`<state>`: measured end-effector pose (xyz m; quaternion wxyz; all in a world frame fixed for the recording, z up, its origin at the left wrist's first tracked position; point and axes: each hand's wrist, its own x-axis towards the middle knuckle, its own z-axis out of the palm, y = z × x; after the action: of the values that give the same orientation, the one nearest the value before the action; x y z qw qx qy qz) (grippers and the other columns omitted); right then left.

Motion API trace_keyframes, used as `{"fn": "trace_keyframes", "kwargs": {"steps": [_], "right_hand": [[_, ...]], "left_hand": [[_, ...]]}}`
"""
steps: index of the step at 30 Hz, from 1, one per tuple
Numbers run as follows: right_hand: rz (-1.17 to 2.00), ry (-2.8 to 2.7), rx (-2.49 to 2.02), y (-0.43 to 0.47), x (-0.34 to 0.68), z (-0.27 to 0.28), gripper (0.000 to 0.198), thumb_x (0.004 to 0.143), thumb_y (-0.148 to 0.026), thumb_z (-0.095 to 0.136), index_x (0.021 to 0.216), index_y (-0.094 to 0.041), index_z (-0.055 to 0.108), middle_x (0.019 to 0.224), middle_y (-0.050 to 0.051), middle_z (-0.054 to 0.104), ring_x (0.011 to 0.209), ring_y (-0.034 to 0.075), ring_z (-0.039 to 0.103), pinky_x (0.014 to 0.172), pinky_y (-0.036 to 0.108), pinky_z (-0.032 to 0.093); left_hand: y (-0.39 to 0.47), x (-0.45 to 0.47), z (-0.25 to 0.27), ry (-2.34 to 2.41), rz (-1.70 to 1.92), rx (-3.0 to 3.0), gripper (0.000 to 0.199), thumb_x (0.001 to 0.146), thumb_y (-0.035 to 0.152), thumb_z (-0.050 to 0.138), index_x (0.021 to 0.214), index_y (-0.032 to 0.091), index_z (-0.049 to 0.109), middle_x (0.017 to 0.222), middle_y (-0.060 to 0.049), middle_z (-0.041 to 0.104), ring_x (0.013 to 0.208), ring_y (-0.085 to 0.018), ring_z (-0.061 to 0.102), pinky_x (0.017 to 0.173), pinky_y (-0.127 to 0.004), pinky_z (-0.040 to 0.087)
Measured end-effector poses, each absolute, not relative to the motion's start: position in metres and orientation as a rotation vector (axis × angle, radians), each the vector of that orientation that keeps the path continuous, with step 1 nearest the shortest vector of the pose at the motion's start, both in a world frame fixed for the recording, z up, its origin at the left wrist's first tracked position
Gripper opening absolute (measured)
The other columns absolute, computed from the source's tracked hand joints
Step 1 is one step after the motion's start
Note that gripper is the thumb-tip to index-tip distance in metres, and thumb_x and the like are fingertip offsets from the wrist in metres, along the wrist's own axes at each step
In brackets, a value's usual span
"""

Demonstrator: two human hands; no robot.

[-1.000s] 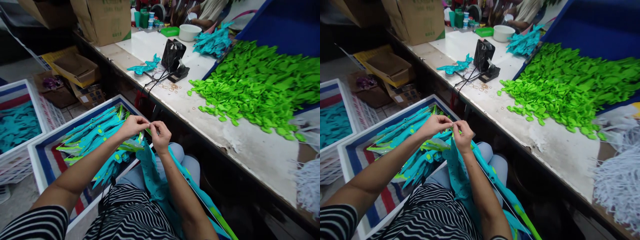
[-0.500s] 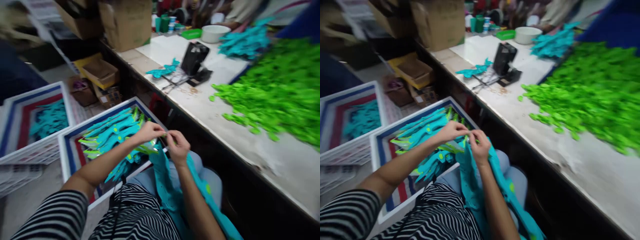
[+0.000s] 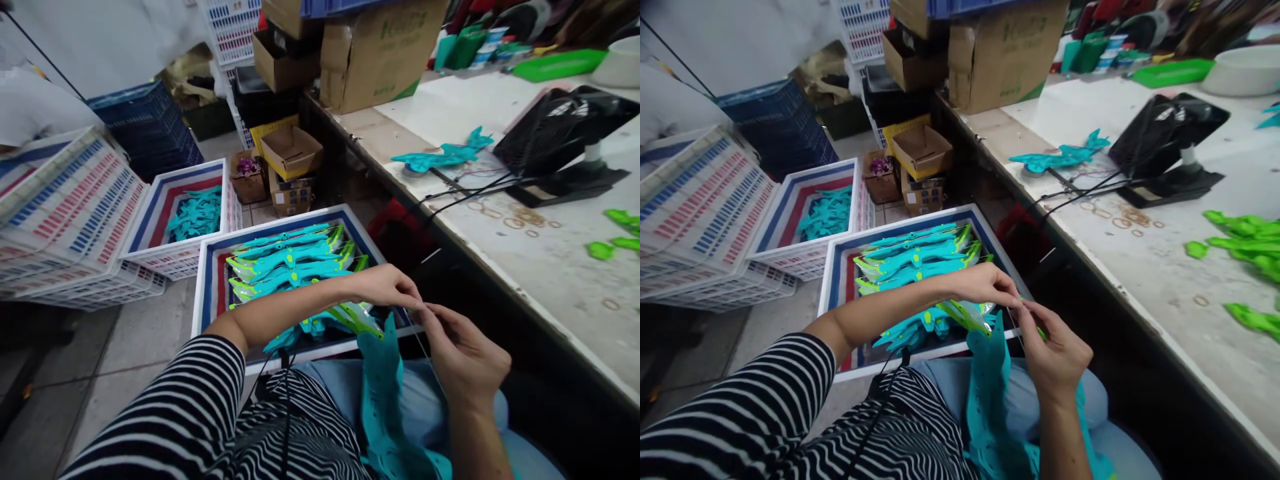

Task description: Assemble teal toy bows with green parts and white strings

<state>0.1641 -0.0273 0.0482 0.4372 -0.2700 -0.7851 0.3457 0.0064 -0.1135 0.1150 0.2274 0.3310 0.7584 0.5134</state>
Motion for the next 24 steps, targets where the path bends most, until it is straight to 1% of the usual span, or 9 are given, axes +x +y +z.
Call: {"fn": "trace_keyframes", "kwargs": {"steps": [4, 8, 12, 17, 19, 21, 24], "right_hand": [[1.122, -1.852, -0.794, -0.03, 0.172, 0.048, 0.015, 0.074, -0.034, 0.069, 0.077, -0.02, 0.072, 0.063, 0.001, 0.071, 0.056, 0.018, 0.067, 0.056, 0.028, 0.055], [1.325, -1.834, -0.795, -0.035, 0.175, 0.054, 0.019, 0.074, -0.036, 0.067, 0.069, -0.018, 0.07, 0.057, 0.001, 0.068, 0.051, 0.015, 0.063, 0.053, 0.027, 0.052], [1.429, -1.784, -0.797, -0.031, 0.175, 0.055, 0.027, 0.075, -0.042, 0.065, 0.061, -0.018, 0.065, 0.049, -0.002, 0.061, 0.044, 0.01, 0.054, 0.046, 0.023, 0.044], [1.573, -1.493, -0.877, -0.031, 0.181, 0.049, 0.034, 0.07, -0.048, 0.068, 0.057, -0.018, 0.058, 0.039, -0.006, 0.047, 0.035, 0.006, 0.039, 0.037, 0.021, 0.031], [1.657, -1.362, -0.858, -0.031, 0.181, 0.045, 0.036, 0.067, -0.05, 0.069, 0.056, -0.018, 0.055, 0.037, -0.008, 0.042, 0.033, 0.006, 0.037, 0.036, 0.02, 0.03], [1.716, -1.264, -0.838, -0.031, 0.178, 0.043, 0.038, 0.065, -0.051, 0.071, 0.055, -0.019, 0.053, 0.037, -0.009, 0.039, 0.034, 0.006, 0.038, 0.035, 0.02, 0.028], [1.731, -1.212, -0.876, -0.031, 0.173, 0.04, 0.039, 0.064, -0.052, 0.071, 0.056, -0.019, 0.053, 0.037, -0.008, 0.04, 0.035, 0.006, 0.038, 0.035, 0.02, 0.026]], "left_hand": [[-0.138, 0.002, 0.111, 2.022, 1.34, 0.978, 0.018, 0.074, 0.029, 0.063, 0.067, 0.015, 0.071, 0.05, 0.002, 0.058, 0.057, -0.012, 0.054, 0.051, -0.02, 0.039], [-0.116, 0.015, 0.101, 1.799, 1.176, 1.116, 0.012, 0.068, 0.024, 0.067, 0.06, 0.014, 0.068, 0.048, 0.003, 0.055, 0.052, -0.01, 0.047, 0.049, -0.02, 0.033], [-0.095, 0.024, 0.096, 1.682, 1.116, 1.154, 0.012, 0.067, 0.023, 0.067, 0.059, 0.014, 0.067, 0.049, 0.003, 0.054, 0.049, -0.008, 0.041, 0.048, -0.02, 0.03], [-0.099, 0.028, 0.101, 1.737, 1.122, 1.102, 0.013, 0.068, 0.022, 0.065, 0.056, 0.016, 0.065, 0.049, 0.003, 0.053, 0.049, -0.008, 0.04, 0.048, -0.02, 0.03], [-0.101, 0.033, 0.103, 1.76, 1.13, 1.083, 0.014, 0.068, 0.022, 0.065, 0.055, 0.016, 0.063, 0.048, 0.004, 0.051, 0.048, -0.008, 0.039, 0.048, -0.02, 0.03], [-0.101, 0.037, 0.105, 1.767, 1.149, 1.077, 0.015, 0.068, 0.023, 0.065, 0.054, 0.016, 0.062, 0.048, 0.004, 0.049, 0.048, -0.008, 0.038, 0.048, -0.02, 0.03], [-0.101, 0.041, 0.103, 1.769, 1.169, 1.073, 0.016, 0.067, 0.024, 0.065, 0.053, 0.016, 0.061, 0.047, 0.005, 0.048, 0.047, -0.008, 0.037, 0.048, -0.02, 0.03]]}}
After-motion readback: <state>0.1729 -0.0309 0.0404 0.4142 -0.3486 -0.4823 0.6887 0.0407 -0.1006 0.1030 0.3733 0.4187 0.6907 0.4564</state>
